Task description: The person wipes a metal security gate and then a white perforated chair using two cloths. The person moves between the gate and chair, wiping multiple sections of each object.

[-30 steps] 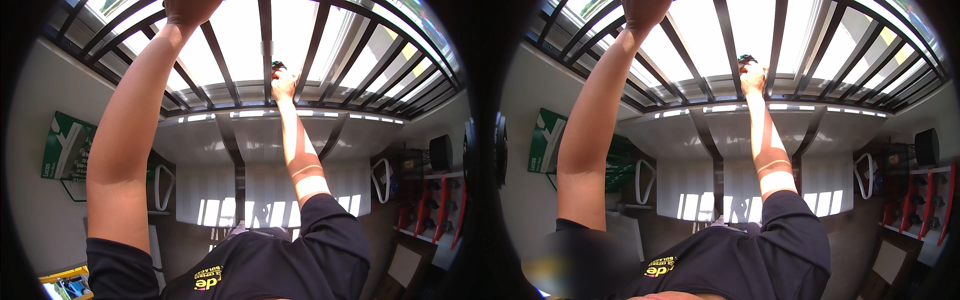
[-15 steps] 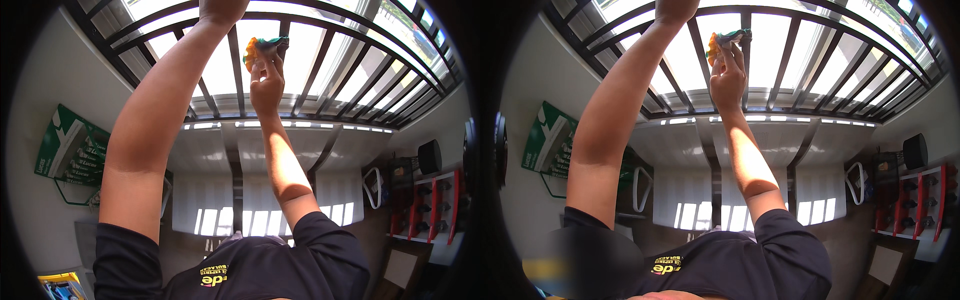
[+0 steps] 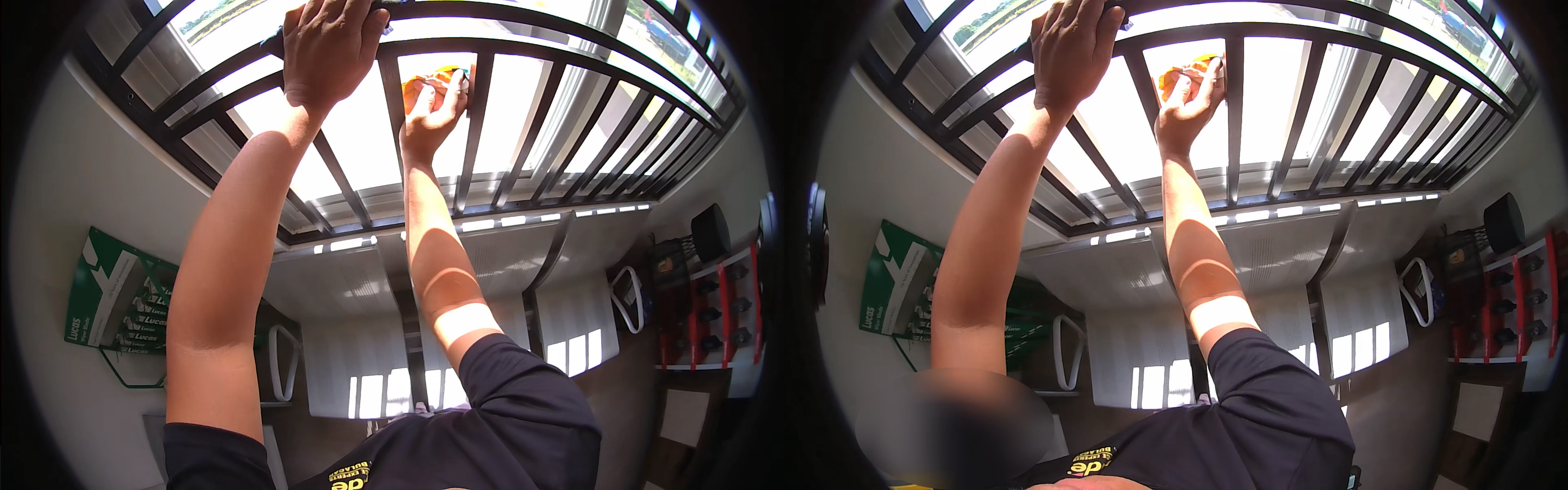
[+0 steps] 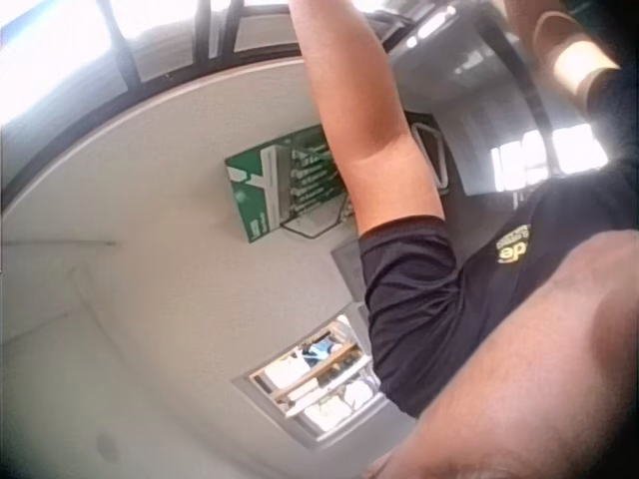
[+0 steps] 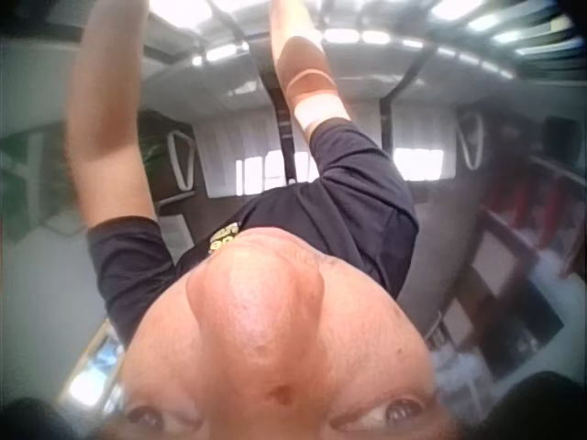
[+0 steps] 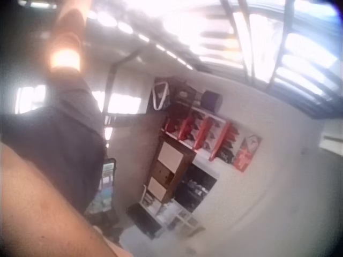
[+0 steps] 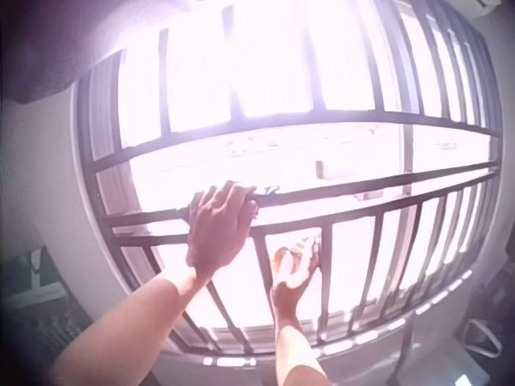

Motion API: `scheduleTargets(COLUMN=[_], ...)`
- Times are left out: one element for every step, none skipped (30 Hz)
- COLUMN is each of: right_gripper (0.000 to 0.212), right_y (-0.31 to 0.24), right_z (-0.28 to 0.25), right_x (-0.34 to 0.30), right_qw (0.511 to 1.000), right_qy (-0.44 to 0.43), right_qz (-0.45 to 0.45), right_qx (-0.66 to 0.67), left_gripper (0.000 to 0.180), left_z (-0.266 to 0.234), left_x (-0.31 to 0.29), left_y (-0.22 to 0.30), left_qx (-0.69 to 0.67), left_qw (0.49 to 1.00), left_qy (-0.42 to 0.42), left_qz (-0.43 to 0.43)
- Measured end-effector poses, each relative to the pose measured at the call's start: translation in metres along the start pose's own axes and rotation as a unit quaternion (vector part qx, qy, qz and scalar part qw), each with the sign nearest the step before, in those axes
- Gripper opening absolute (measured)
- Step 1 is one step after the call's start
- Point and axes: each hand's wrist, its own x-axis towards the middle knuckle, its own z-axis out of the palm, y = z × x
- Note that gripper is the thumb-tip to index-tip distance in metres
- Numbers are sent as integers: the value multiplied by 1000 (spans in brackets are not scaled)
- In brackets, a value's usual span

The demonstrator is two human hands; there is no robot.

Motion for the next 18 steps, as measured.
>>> scheduleTargets(right_gripper=[66,69,77,81,85,87,63,67,70,67,64,61,54,48,42,44,36,30], right_y=[-1,9,15,1,-12,-8,-13,-15,-18,-17,-16,-16,-9,-3,4,-8,-5,-2], right_z=[-4,-9,-14,-8,-4,-6,0,4,7,8,7,6,5,3,-3,-12,-14,-13], right_x=[5,11,17,23,37,53,64,74,82,86,89,93,94,96,96,101,90,75], right_qw=[998,994,985,976,961,956,953,948,942,935,928,920,935,946,954,931,933,934], right_qy=[-25,-70,-96,-97,-95,-116,-79,-73,-67,-64,-62,-60,-98,-136,-174,-314,-315,-315], right_qz=[13,-47,-131,-193,-258,-259,-267,-290,-313,-333,-353,-373,-330,-286,-242,-160,-163,-166], right_qx=[64,71,66,39,8,-80,-118,-112,-104,-105,-105,-104,-85,-65,-45,-91,-54,-17], left_gripper=[19,19,19,18,18,18,18,18,18,18,18,18,18,18,18,18,17,18], left_z=[2,4,7,1,-1,-1,0,3,7,9,12,14,16,17,18,18,17,16], left_x=[1,1,3,0,-2,-2,-4,-3,-2,-1,-1,2,3,4,5,3,-1,-7], left_y=[3,6,8,3,-1,-3,-4,-3,-1,-1,-1,-2,-1,-1,0,-2,-3,-3], left_qx=[13,25,37,55,58,55,52,50,50,51,53,53,54,55,57,61,65,65], left_qw=[1000,1000,999,998,998,998,999,998,998,998,997,997,997,997,997,997,997,997], left_qy=[1,2,3,14,12,14,13,27,34,41,46,53,55,57,55,48,42,41], left_qz=[4,8,11,21,17,13,9,19,24,27,30,27,22,18,11,6,0,2])
